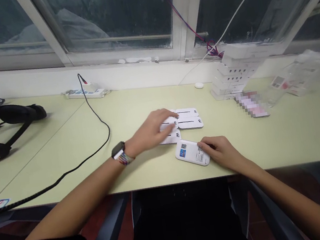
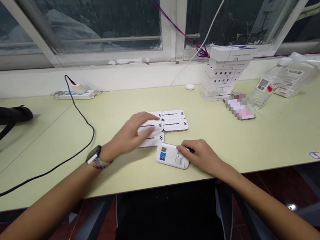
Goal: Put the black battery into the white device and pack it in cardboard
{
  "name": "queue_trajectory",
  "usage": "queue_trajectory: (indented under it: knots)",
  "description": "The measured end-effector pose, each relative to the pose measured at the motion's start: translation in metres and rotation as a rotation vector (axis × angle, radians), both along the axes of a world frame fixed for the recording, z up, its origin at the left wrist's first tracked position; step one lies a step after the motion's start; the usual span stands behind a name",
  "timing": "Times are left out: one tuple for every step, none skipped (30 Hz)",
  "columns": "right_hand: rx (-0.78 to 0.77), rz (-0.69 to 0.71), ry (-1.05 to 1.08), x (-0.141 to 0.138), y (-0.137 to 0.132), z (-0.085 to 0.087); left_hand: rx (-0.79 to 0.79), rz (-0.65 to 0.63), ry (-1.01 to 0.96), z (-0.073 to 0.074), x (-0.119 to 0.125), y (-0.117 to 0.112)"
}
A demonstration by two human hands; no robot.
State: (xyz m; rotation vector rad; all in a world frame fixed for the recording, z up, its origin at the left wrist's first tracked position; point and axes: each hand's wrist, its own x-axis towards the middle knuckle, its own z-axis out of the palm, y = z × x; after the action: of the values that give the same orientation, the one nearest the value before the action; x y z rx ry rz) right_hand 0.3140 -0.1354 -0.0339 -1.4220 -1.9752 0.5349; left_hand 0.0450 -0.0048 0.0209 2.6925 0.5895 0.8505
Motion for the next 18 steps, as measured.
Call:
queue_trajectory:
  knots:
    - [-0.033, 0.000, 0.006, 0.000, 0.003, 0.001, -0.003, -0.053, 0.040, -0.001, 0.004, -0.014]
    - [-0.051, 0.002, 0.001, 0.000, 0.005, 0.002, 0.004, -0.100, 0.072, -0.004, 0.009, -0.028]
    - [-0.059, 0.008, -0.013, 0.000, 0.006, 0.002, 0.003, -0.137, 0.104, -0.008, 0.013, -0.040]
    - [-0.057, 0.017, -0.033, 0.000, 0.007, 0.002, -0.001, -0.159, 0.114, -0.013, 0.016, -0.051]
    - [-0.047, 0.023, -0.060, 0.000, 0.008, 0.002, -0.015, -0.183, 0.128, -0.018, 0.020, -0.060]
    - [-0.032, 0.027, -0.094, 0.000, 0.007, 0.002, -0.035, -0.196, 0.141, -0.023, 0.023, -0.068]
    - [-0.014, 0.025, -0.131, 0.000, 0.007, 0.002, -0.054, -0.188, 0.153, -0.028, 0.025, -0.074]
    - [0.010, 0.018, -0.166, 0.000, 0.006, 0.001, -0.070, -0.170, 0.158, -0.031, 0.026, -0.079]
    - [0.040, 0.005, -0.197, 0.001, 0.004, 0.001, -0.079, -0.162, 0.162, -0.034, 0.027, -0.082]
    - [0.074, -0.004, -0.218, 0.002, 0.002, 0.001, -0.094, -0.150, 0.168, -0.037, 0.027, -0.084]
    - [0.109, -0.002, -0.223, 0.003, -0.001, 0.001, -0.112, -0.139, 0.166, -0.038, 0.026, -0.086]
    - [0.143, 0.013, -0.210, 0.005, -0.004, 0.002, -0.127, -0.130, 0.166, -0.038, 0.024, -0.087]
    - [0.179, 0.044, -0.184, 0.007, -0.008, 0.004, -0.140, -0.120, 0.165, -0.038, 0.023, -0.088]
    - [0.214, 0.093, -0.152, 0.009, -0.012, 0.006, -0.150, -0.111, 0.163, -0.038, 0.021, -0.089]
    - [0.245, 0.152, -0.124, 0.011, -0.016, 0.007, -0.156, -0.103, 0.162, -0.038, 0.019, -0.089]
    - [0.269, 0.216, -0.105, 0.012, -0.020, 0.009, -0.161, -0.097, 0.162, -0.038, 0.018, -0.090]
    - [0.293, 0.273, -0.101, 0.013, -0.023, 0.011, -0.165, -0.093, 0.163, -0.037, 0.017, -0.090]
    - [0.316, 0.324, -0.114, 0.013, -0.026, 0.013, -0.168, -0.091, 0.163, -0.037, 0.016, -0.090]
